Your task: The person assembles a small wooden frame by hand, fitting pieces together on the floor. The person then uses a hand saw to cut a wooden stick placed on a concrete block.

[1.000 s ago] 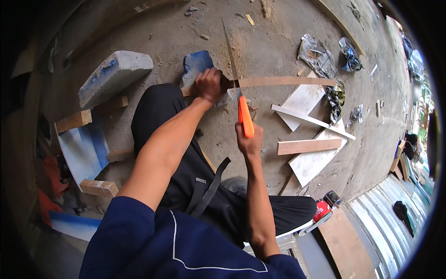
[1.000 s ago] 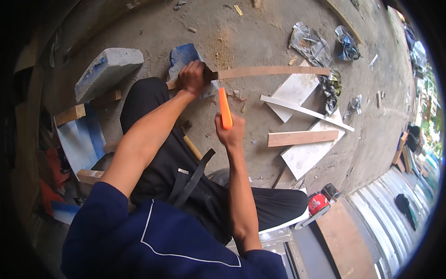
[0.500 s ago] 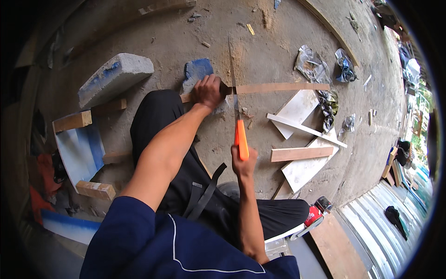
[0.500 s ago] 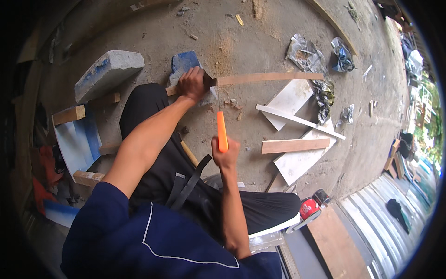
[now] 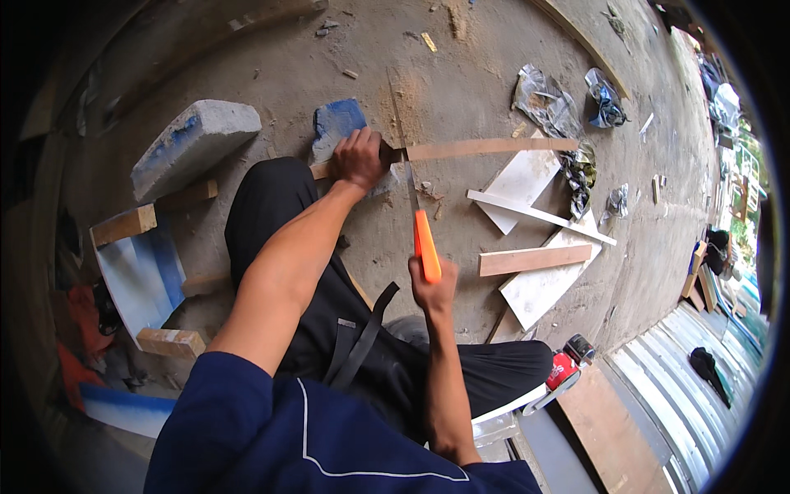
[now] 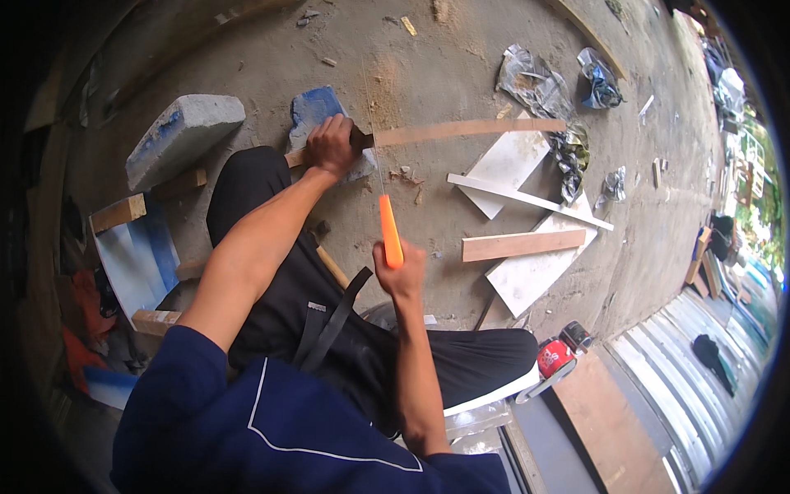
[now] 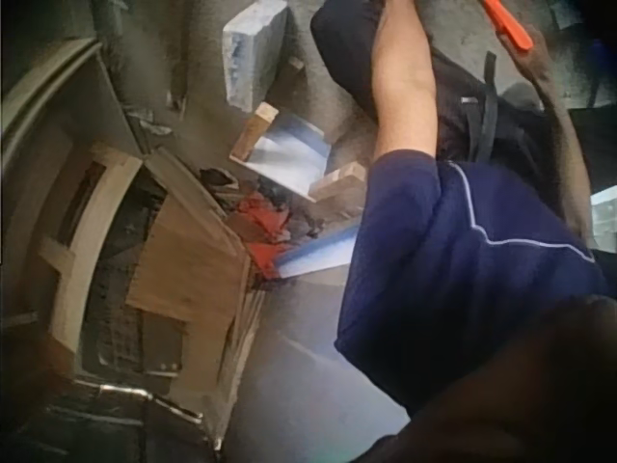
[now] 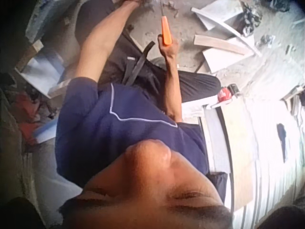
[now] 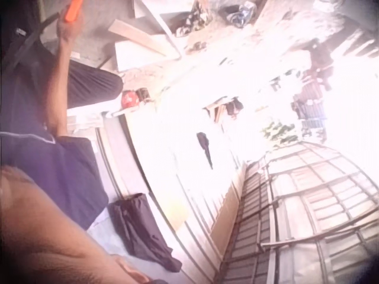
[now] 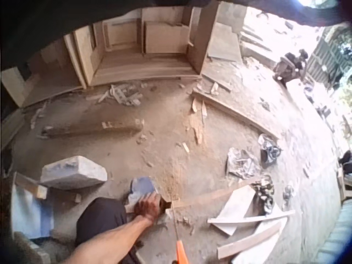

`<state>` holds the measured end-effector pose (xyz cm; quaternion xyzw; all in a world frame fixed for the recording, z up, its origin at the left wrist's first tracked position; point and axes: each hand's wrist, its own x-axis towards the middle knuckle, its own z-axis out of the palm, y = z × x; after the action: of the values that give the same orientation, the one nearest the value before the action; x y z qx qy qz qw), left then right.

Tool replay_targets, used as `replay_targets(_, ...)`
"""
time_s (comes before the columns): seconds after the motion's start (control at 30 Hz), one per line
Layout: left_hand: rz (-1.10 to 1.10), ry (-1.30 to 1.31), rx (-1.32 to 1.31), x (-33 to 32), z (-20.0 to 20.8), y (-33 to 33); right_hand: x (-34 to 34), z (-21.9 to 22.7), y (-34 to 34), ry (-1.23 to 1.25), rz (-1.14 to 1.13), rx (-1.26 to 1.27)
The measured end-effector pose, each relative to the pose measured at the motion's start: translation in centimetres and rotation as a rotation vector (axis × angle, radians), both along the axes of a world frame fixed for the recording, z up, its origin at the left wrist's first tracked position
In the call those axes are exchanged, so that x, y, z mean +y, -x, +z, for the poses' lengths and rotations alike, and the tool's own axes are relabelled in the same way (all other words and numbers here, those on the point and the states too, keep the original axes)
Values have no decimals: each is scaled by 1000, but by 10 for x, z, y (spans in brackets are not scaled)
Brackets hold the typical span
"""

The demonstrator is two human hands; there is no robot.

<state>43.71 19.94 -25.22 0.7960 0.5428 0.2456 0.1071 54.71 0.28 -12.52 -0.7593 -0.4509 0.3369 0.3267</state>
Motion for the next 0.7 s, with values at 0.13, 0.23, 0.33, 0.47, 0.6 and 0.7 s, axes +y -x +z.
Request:
replay_targets(0.13, -29, -37, -17, 3, -4, -4, 34, -1, -6, 38, -41, 55)
replay_targets(0.23, 8, -40, 5, 3, -6, 1, -17, 10, 3, -22, 2, 52)
replay_targets(0.33, -13, -47, -1, 3, -1, -1, -15, 3, 0, -60, 7, -34)
replay_targets(0.47, -32, -28, -30, 4, -1, -9, 35, -10, -7, 1, -36, 33)
replay_targets(0.6, 14, -27, 16, 4, -4, 4, -21, 8, 7, 6, -18, 87)
replay_targets(0.7, 4, -29, 13, -2, -4, -1, -18, -1, 2, 3, 17, 20)
